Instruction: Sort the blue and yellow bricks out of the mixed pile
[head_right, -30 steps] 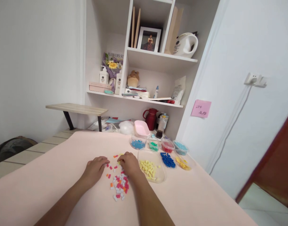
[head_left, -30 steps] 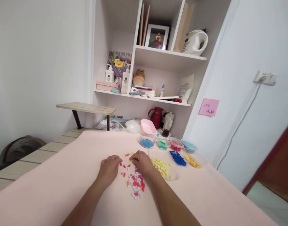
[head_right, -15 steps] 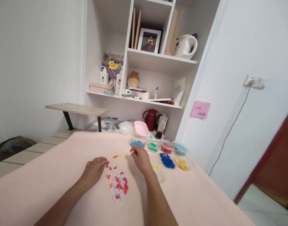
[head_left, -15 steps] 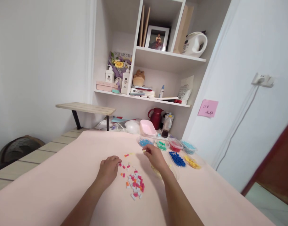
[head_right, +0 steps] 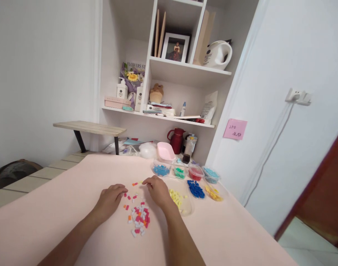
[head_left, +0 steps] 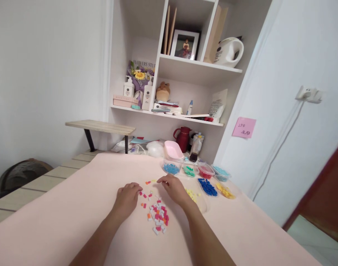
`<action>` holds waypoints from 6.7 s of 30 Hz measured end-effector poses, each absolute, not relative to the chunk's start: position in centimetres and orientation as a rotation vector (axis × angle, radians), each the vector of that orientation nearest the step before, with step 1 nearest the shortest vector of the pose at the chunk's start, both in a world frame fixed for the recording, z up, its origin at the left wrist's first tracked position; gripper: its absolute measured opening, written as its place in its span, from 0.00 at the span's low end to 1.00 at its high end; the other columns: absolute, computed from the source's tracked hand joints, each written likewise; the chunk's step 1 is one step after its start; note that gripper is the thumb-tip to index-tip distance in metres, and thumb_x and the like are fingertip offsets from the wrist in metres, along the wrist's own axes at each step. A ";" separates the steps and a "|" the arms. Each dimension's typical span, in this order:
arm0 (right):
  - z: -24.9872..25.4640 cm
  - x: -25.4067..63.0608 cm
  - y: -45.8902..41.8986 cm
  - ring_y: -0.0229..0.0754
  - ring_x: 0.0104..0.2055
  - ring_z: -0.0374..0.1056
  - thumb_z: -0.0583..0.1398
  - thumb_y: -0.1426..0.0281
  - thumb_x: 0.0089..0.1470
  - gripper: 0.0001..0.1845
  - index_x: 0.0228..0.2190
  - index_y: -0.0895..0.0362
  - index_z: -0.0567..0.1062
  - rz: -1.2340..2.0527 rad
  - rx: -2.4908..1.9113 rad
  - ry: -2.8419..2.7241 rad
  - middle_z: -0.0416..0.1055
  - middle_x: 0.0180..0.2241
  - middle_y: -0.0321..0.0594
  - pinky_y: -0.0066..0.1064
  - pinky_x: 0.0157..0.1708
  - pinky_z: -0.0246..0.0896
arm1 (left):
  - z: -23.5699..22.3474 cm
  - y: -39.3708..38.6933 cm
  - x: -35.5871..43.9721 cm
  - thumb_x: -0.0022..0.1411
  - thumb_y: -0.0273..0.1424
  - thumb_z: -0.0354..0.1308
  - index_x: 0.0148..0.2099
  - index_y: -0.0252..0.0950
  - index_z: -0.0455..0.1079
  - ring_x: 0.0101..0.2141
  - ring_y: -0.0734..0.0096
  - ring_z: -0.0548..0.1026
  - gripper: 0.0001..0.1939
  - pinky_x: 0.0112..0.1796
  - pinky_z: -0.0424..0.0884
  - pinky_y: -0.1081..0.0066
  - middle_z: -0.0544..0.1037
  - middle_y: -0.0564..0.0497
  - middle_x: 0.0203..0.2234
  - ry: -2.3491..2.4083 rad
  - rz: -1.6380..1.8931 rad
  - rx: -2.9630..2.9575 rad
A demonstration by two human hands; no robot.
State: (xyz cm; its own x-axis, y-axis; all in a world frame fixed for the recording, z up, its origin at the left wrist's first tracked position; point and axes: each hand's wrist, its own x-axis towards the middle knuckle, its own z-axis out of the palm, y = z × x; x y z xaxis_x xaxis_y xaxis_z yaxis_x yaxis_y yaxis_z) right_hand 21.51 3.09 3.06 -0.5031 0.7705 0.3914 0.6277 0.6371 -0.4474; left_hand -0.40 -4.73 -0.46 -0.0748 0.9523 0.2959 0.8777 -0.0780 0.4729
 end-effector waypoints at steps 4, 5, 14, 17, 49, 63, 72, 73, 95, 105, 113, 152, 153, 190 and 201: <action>1.8 19.7 2.9 0.41 0.40 0.71 0.56 0.77 0.55 0.22 0.45 0.45 0.80 0.351 -1.123 -2.389 0.74 0.38 0.38 0.28 0.42 0.60 | -0.4 -4.7 -0.3 0.64 0.24 0.44 0.46 0.45 0.75 0.53 0.65 0.70 0.19 0.53 0.59 0.60 0.76 0.50 0.51 2.041 0.860 2.039; 1.6 19.5 2.8 0.40 0.39 0.71 0.57 0.77 0.55 0.21 0.44 0.44 0.80 0.348 -1.142 -2.399 0.74 0.38 0.38 0.27 0.41 0.60 | -0.3 -4.8 -0.3 0.64 0.24 0.44 0.45 0.45 0.75 0.53 0.65 0.70 0.19 0.53 0.59 0.60 0.76 0.50 0.51 2.038 0.863 2.038; 1.6 18.7 2.6 0.39 0.38 0.70 0.60 0.74 0.53 0.14 0.38 0.45 0.81 0.356 -1.171 -2.453 0.73 0.37 0.35 0.27 0.37 0.57 | -0.3 -4.9 -0.2 0.64 0.23 0.44 0.45 0.44 0.75 0.53 0.65 0.70 0.19 0.53 0.59 0.60 0.76 0.50 0.50 2.026 0.859 2.036; 1.6 18.6 2.4 0.39 0.38 0.69 0.61 0.75 0.50 0.12 0.36 0.49 0.79 0.361 -1.211 -2.414 0.74 0.37 0.35 0.26 0.36 0.56 | -0.3 -4.8 -0.3 0.64 0.23 0.44 0.45 0.43 0.75 0.53 0.65 0.70 0.19 0.53 0.59 0.60 0.76 0.50 0.50 2.022 0.858 2.048; 0.2 17.9 4.4 0.47 0.64 0.56 0.52 0.82 0.51 0.35 0.60 0.54 0.65 0.242 -1.041 -2.423 0.58 0.64 0.44 0.40 0.61 0.52 | -0.2 -5.1 -0.2 0.63 0.21 0.43 0.47 0.44 0.74 0.53 0.66 0.70 0.21 0.52 0.59 0.60 0.75 0.50 0.51 2.037 0.824 2.063; 1.4 19.6 3.9 0.44 0.50 0.71 0.54 0.79 0.53 0.22 0.45 0.52 0.79 0.287 -1.118 -2.421 0.77 0.46 0.40 0.31 0.51 0.60 | -0.5 -4.8 -0.5 0.64 0.23 0.43 0.47 0.45 0.74 0.54 0.65 0.69 0.21 0.52 0.59 0.60 0.75 0.50 0.52 2.036 0.845 2.075; 1.4 20.2 3.9 0.44 0.49 0.70 0.54 0.80 0.53 0.22 0.47 0.56 0.78 0.268 -1.213 -2.323 0.74 0.47 0.46 0.29 0.49 0.60 | -0.8 -4.6 -0.7 0.64 0.23 0.43 0.49 0.45 0.74 0.55 0.65 0.68 0.21 0.54 0.59 0.59 0.75 0.50 0.53 2.045 0.828 2.077; 1.5 20.3 3.8 0.45 0.48 0.70 0.54 0.79 0.53 0.21 0.46 0.55 0.79 0.270 -1.205 -2.332 0.75 0.46 0.45 0.29 0.48 0.60 | -0.7 -4.7 -0.6 0.64 0.24 0.43 0.49 0.45 0.74 0.55 0.65 0.68 0.21 0.54 0.59 0.59 0.75 0.50 0.53 2.047 0.823 2.078; 1.4 18.9 3.7 0.37 0.36 0.70 0.59 0.77 0.52 0.15 0.39 0.51 0.81 0.376 -1.188 -2.371 0.71 0.37 0.39 0.24 0.36 0.59 | -0.3 -4.5 -0.6 0.64 0.23 0.43 0.50 0.44 0.73 0.56 0.64 0.67 0.22 0.54 0.59 0.59 0.74 0.49 0.54 2.072 0.757 2.094; 1.5 18.4 3.3 0.38 0.37 0.69 0.59 0.80 0.49 0.13 0.31 0.54 0.81 0.337 -1.170 -2.383 0.72 0.35 0.40 0.24 0.36 0.58 | -0.1 -4.6 -0.5 0.64 0.23 0.44 0.49 0.45 0.74 0.56 0.64 0.68 0.21 0.54 0.59 0.58 0.74 0.49 0.54 2.084 0.750 2.080; 1.7 18.4 3.5 0.38 0.37 0.70 0.57 0.81 0.48 0.13 0.30 0.56 0.79 0.379 -1.153 -2.258 0.75 0.34 0.39 0.24 0.37 0.60 | 0.2 -4.7 -0.4 0.63 0.23 0.44 0.48 0.44 0.74 0.56 0.64 0.68 0.20 0.54 0.59 0.59 0.74 0.49 0.54 2.084 0.739 2.085; 2.6 18.3 1.4 0.41 0.43 0.71 0.58 0.71 0.55 0.14 0.38 0.45 0.81 0.273 -1.322 -2.388 0.76 0.41 0.35 0.28 0.39 0.58 | -0.2 -4.6 -0.6 0.64 0.24 0.44 0.51 0.44 0.74 0.55 0.63 0.68 0.21 0.54 0.59 0.57 0.74 0.49 0.54 2.076 0.740 2.106; 2.6 18.2 1.4 0.41 0.42 0.71 0.58 0.72 0.54 0.13 0.36 0.46 0.81 0.264 -1.335 -2.375 0.76 0.41 0.35 0.28 0.38 0.58 | -0.2 -4.6 -0.6 0.64 0.24 0.44 0.51 0.44 0.74 0.55 0.63 0.68 0.21 0.54 0.59 0.58 0.74 0.49 0.54 2.074 0.743 2.105; 0.8 21.9 -5.0 0.59 0.71 0.32 0.55 0.48 0.56 0.40 0.66 0.40 0.49 0.159 -0.862 -2.711 0.37 0.70 0.41 0.59 0.63 0.34 | -1.9 -2.9 -2.4 0.55 0.19 0.44 0.42 0.36 0.74 0.44 0.66 0.77 0.20 0.52 0.72 0.59 0.74 0.46 0.41 1.956 1.594 1.623; 1.0 15.6 0.3 0.58 0.66 0.47 0.54 0.53 0.59 0.28 0.59 0.43 0.64 0.174 -1.132 -2.548 0.54 0.66 0.43 0.57 0.60 0.40 | -1.4 -3.1 -1.8 0.62 0.18 0.39 0.47 0.34 0.72 0.47 0.70 0.75 0.22 0.53 0.69 0.65 0.72 0.43 0.45 2.005 1.368 1.721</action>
